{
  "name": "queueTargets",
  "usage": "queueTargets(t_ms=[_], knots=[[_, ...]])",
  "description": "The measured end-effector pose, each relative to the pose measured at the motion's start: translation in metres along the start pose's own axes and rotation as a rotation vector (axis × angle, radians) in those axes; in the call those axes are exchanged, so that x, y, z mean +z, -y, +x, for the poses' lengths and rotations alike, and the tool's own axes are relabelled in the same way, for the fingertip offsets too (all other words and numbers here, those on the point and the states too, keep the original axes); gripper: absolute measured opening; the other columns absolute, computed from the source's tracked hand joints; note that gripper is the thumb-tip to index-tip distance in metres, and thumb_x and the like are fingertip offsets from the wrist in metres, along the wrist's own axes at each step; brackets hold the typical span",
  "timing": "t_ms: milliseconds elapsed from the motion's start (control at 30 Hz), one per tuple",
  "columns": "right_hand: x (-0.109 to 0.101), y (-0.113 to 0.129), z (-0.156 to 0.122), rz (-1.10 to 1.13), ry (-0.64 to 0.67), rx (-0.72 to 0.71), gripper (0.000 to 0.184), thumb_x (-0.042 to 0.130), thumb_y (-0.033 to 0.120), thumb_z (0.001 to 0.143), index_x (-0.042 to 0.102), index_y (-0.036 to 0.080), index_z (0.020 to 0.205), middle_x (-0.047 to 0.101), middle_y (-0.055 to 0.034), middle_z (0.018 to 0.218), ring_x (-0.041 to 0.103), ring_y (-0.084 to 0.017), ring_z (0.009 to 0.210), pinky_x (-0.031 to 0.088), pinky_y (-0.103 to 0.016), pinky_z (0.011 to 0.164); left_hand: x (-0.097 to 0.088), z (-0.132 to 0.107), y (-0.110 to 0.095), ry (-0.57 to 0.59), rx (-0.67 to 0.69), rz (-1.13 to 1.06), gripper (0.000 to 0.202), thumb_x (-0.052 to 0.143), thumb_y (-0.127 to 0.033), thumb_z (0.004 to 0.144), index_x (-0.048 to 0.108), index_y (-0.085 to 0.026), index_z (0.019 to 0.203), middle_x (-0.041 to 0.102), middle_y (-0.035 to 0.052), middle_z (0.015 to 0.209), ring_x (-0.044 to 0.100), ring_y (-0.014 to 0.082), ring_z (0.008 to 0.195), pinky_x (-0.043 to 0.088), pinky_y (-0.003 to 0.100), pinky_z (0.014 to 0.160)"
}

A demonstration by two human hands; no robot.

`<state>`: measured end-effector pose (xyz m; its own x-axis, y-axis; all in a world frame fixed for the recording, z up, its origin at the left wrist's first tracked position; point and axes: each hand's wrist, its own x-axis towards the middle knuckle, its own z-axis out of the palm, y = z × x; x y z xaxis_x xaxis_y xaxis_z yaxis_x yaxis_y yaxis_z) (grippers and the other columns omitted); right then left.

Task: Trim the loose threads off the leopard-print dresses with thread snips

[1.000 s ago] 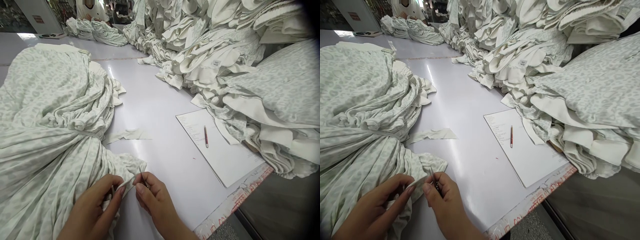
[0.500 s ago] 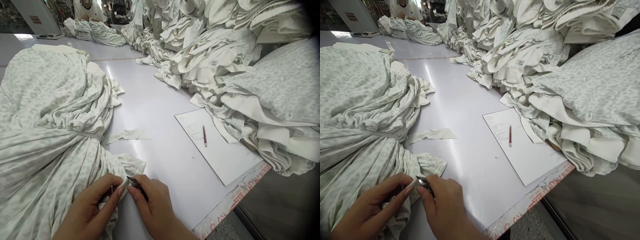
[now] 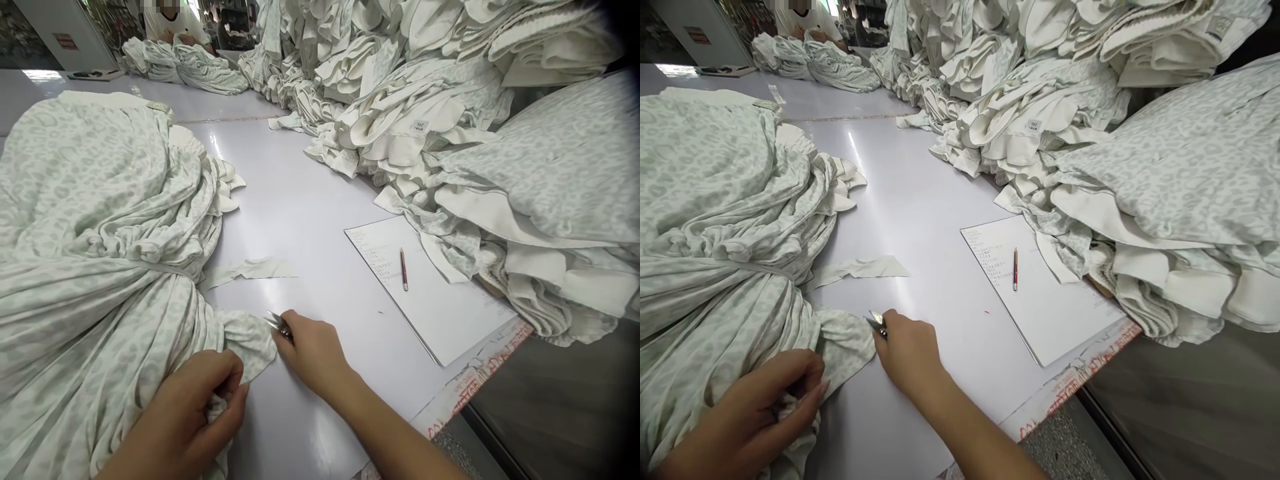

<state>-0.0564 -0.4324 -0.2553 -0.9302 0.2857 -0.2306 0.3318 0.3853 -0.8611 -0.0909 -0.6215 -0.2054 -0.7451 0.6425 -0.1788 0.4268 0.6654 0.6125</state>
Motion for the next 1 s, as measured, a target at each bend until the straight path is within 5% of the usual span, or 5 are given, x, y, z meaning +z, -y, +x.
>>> queueTargets(t_ms=[100, 200, 300, 467, 1000], knots=[[0.001, 0.006, -0.005, 0.147, 0.107, 0.001, 0.024, 0.06, 0.021, 0.082, 0.042, 0.021, 0.065, 0.04, 0.0047, 0.059, 0.031, -0.013, 0.056, 0.02, -0.028, 0.056, 0.01, 0.0, 0.0, -0.043, -0.033, 0.092, 0.021, 0.045, -0.042, 0.087, 0.053, -0.023, 0.084, 0.053, -0.003, 0.069, 0.052, 0.0177, 0.064, 0.04, 0.031, 0.061], [-0.002, 0.013, -0.016, 0.384, 0.277, 0.003, 0.02, 0.054, 0.032, 0.087, 0.048, 0.02, 0.072, 0.038, 0.0051, 0.061, 0.033, -0.011, 0.057, 0.026, -0.024, 0.054, 0.021, -0.002, 0.002, -0.146, -0.023, 0.133, 0.036, 0.055, -0.046, 0.085, 0.05, -0.022, 0.111, 0.059, 0.0012, 0.082, 0.058, 0.0233, 0.079, 0.042, 0.035, 0.07], [0.003, 0.018, -0.026, 0.582, 0.361, 0.011, 0.022, 0.051, 0.037, 0.088, 0.048, 0.019, 0.075, 0.035, 0.006, 0.06, 0.03, -0.01, 0.054, 0.026, -0.023, 0.051, 0.024, -0.005, 0.003, -0.174, 0.022, 0.144, 0.02, 0.045, -0.041, 0.091, 0.049, -0.023, 0.098, 0.057, 0.0007, 0.08, 0.057, 0.0234, 0.077, 0.041, 0.035, 0.068], [0.02, 0.016, -0.033, 0.726, 0.305, -0.001, 0.023, 0.05, 0.035, 0.09, 0.046, 0.019, 0.074, 0.036, 0.0063, 0.059, 0.031, -0.01, 0.055, 0.025, -0.023, 0.051, 0.019, -0.008, 0.004, -0.198, 0.008, 0.095, 0.011, 0.036, -0.031, 0.093, 0.047, -0.026, 0.094, 0.055, -0.0029, 0.078, 0.055, 0.0194, 0.072, 0.041, 0.032, 0.067], [0.006, 0.015, -0.045, 0.218, 0.246, -0.166, 0.028, 0.052, 0.039, 0.095, 0.047, 0.021, 0.074, 0.042, 0.0064, 0.062, 0.039, -0.01, 0.058, 0.029, -0.022, 0.054, 0.024, -0.01, 0.007, -0.288, 0.039, 0.06, 0.009, 0.038, -0.028, 0.092, 0.047, -0.027, 0.095, 0.056, -0.0011, 0.086, 0.058, 0.0194, 0.083, 0.04, 0.031, 0.077]])
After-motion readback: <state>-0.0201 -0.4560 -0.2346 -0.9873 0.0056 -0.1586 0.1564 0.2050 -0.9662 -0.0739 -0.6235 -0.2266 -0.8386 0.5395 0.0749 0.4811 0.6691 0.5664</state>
